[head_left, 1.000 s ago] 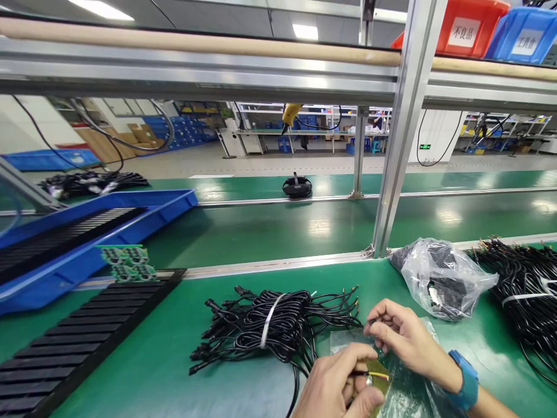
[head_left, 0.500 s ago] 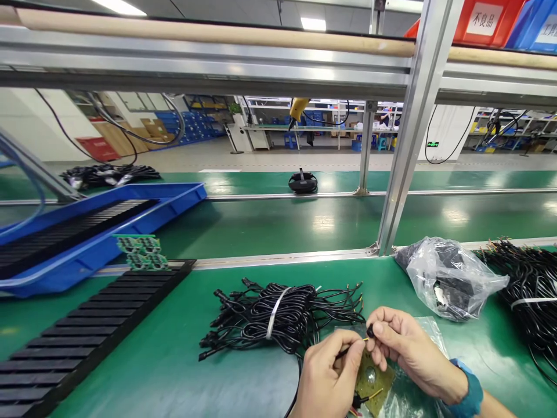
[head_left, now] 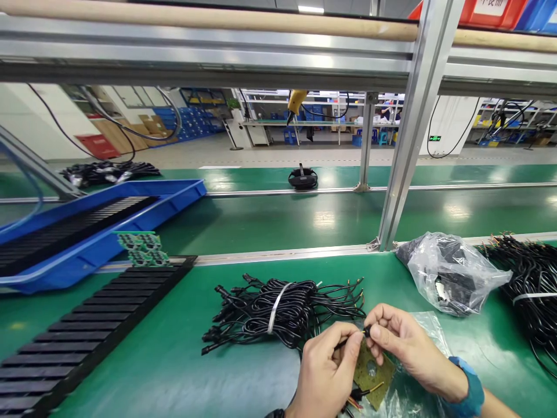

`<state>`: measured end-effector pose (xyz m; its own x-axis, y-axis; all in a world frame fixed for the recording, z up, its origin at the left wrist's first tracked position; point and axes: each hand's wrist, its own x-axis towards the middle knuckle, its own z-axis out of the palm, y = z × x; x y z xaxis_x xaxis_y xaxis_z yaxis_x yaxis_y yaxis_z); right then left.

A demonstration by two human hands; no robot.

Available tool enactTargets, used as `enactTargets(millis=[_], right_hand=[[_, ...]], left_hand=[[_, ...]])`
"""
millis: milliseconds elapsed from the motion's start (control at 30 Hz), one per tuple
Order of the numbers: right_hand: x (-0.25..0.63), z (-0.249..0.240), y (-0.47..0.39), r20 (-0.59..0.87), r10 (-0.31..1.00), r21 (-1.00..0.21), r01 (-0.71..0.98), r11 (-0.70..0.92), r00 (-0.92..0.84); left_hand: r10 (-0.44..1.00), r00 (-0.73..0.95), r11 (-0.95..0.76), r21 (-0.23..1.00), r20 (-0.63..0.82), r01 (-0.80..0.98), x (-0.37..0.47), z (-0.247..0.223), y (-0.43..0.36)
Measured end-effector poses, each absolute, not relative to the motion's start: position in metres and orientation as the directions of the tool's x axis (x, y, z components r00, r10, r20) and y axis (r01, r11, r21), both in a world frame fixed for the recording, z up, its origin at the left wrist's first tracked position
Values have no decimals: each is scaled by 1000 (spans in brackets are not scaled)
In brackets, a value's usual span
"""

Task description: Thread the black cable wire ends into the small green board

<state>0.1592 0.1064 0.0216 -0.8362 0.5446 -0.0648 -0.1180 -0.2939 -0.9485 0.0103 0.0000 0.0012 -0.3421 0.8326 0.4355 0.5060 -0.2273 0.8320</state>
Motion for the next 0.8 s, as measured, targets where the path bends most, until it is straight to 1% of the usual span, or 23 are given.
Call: enactTargets(millis=[100,233,333,467,567,667,800], right_hand=[[160,20,104,-23,580,-982,-92,-168,-814],[162,20,102,62,620,-997,-23,71,-782],[164,22,105,70,621,-985,43,165,-780],[165,23,109,80,635,-966,97,239,-769],[165,21,110,132,632,-933,120,340,-764],[165,18,109,198,597,-891,112,440,-777],[163,13,107,244,568,-861,93,499,-786]], left_hand=[[844,-336,-209,833,419,512,10,2,0],[921,-231,-176,865,313,469,9,9,-4],[945,-199,-144,874,261,463,5,13,-4],[922,-220,-142,805,320,577,-1,9,1],[893,-222,-172,751,393,637,-2,4,4],[864,-223,-199,714,451,672,-1,1,3],[856,-217,-209,698,470,685,0,1,2]])
